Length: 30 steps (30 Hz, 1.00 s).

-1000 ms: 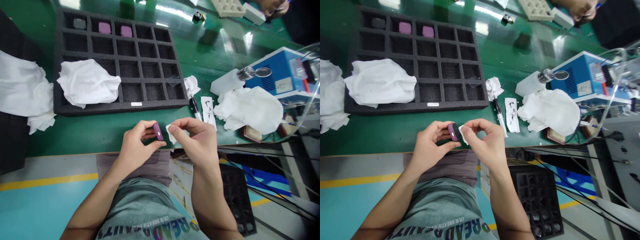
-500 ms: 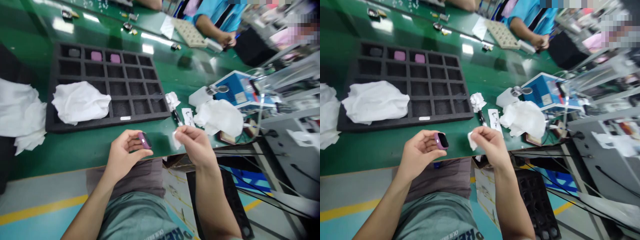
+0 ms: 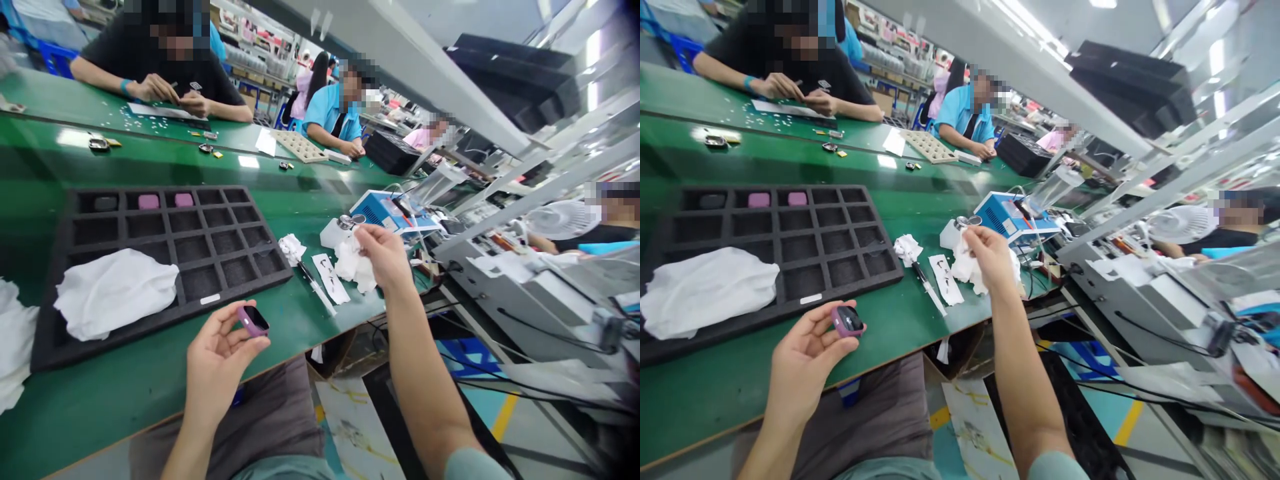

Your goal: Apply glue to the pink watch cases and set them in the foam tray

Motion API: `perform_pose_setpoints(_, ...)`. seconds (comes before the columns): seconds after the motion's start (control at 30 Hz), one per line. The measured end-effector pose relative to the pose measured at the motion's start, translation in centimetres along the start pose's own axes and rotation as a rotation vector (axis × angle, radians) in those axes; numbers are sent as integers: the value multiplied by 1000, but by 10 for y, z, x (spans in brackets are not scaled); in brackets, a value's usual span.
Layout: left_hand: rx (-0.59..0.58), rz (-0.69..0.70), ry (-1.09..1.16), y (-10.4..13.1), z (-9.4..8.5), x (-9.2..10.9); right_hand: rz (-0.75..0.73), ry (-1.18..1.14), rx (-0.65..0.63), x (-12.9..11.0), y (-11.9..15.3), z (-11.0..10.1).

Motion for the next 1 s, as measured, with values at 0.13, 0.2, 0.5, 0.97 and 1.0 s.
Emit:
perform_pose_setpoints(0.13, -7, -60, 20, -3, 1, -3, -46, 355, 206, -8, -61, -13)
perform_pose_setpoints(0.2, 16, -61, 30, -1, -1, -3, -50, 522, 223, -8, -75, -8)
perform_pose_setpoints(0.5, -14, -74, 49, -3, -3, -7, -51, 907, 190, -4, -78, 7)
perform_pose_setpoints(0.97, 44, -95, 197, 1, -2, -12, -354, 474, -150, -32, 55, 57)
perform_pose_setpoints(1.0, 44, -89, 195, 0, -3, -12, -449, 367, -244, -38, 79, 70)
Point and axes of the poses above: each hand's wrist, its own y-axis away from the middle knuckle, its own z-axis out of the palm, x = y × z, the point moved 4 cm from there along -y, towards the middle knuckle, and after that the axes turned 9 degrees about z, right-handed, at the moved point
